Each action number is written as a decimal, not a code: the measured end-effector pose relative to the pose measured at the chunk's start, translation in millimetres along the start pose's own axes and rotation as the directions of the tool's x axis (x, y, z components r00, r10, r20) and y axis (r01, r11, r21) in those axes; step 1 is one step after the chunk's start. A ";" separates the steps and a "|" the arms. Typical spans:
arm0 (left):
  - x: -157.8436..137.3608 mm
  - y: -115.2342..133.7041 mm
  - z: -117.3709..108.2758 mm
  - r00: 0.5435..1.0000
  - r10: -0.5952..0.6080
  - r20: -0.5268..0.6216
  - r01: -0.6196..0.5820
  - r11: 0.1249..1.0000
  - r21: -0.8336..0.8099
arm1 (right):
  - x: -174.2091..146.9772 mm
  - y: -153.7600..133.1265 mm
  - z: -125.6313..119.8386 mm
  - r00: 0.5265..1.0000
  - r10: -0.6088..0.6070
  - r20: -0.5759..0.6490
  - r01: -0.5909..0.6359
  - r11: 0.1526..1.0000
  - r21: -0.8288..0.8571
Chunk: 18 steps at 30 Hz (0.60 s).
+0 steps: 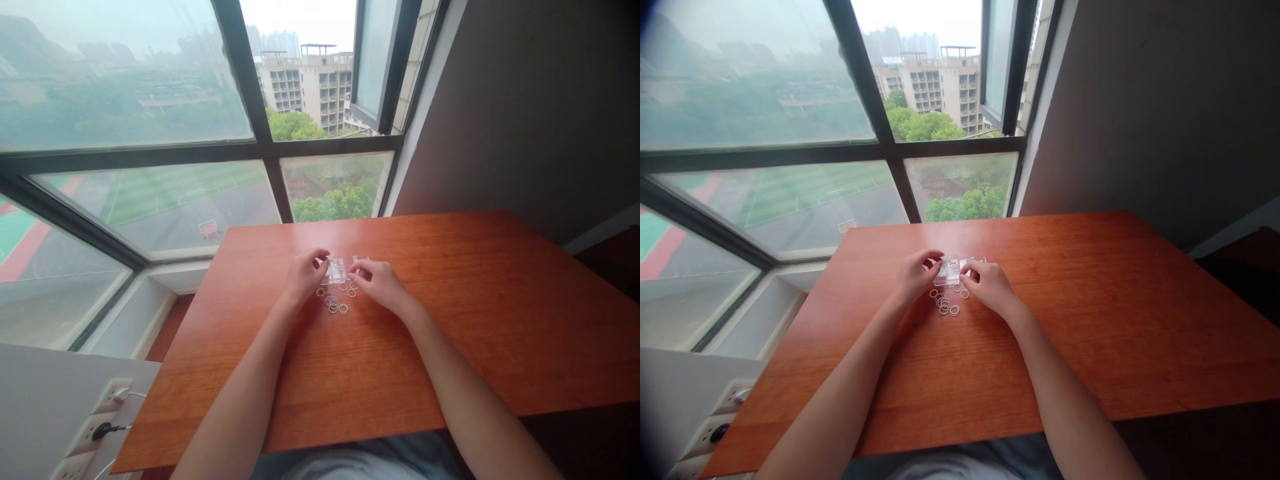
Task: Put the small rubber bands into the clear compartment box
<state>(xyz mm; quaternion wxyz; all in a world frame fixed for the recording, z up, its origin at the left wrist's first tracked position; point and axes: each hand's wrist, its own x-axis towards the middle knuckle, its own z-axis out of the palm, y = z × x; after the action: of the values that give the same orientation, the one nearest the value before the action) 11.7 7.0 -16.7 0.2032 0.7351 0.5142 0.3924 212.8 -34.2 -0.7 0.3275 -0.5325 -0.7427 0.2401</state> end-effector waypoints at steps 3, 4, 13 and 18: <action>-0.4 1.0 -4.2 1.000 -0.003 -0.007 0.003 1.000 -0.003 | 0.2 3.3 -2.4 1.000 0.012 0.009 -0.012 1.000 -0.018; -0.4 1.2 -5.3 1.000 -0.004 -0.008 0.004 1.000 -0.005 | 0.1 4.8 -3.4 1.000 0.015 0.024 -0.015 0.999 -0.032; -1.6 -2.0 -12.0 0.999 -0.011 -0.039 0.012 1.000 0.010 | -5.5 7.5 -7.6 0.959 0.049 0.280 0.028 0.964 -0.264; -1.8 -1.7 -12.3 0.999 -0.016 -0.036 0.016 1.000 0.008 | -5.8 2.1 0.5 0.950 0.066 0.306 0.050 0.933 -0.356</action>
<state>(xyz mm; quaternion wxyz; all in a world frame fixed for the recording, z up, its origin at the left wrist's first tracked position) 0.7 4.7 -11.1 0.1940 0.7246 0.5252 0.4019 215.0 -39.0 -3.9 0.1018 -0.5416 -0.8141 0.1832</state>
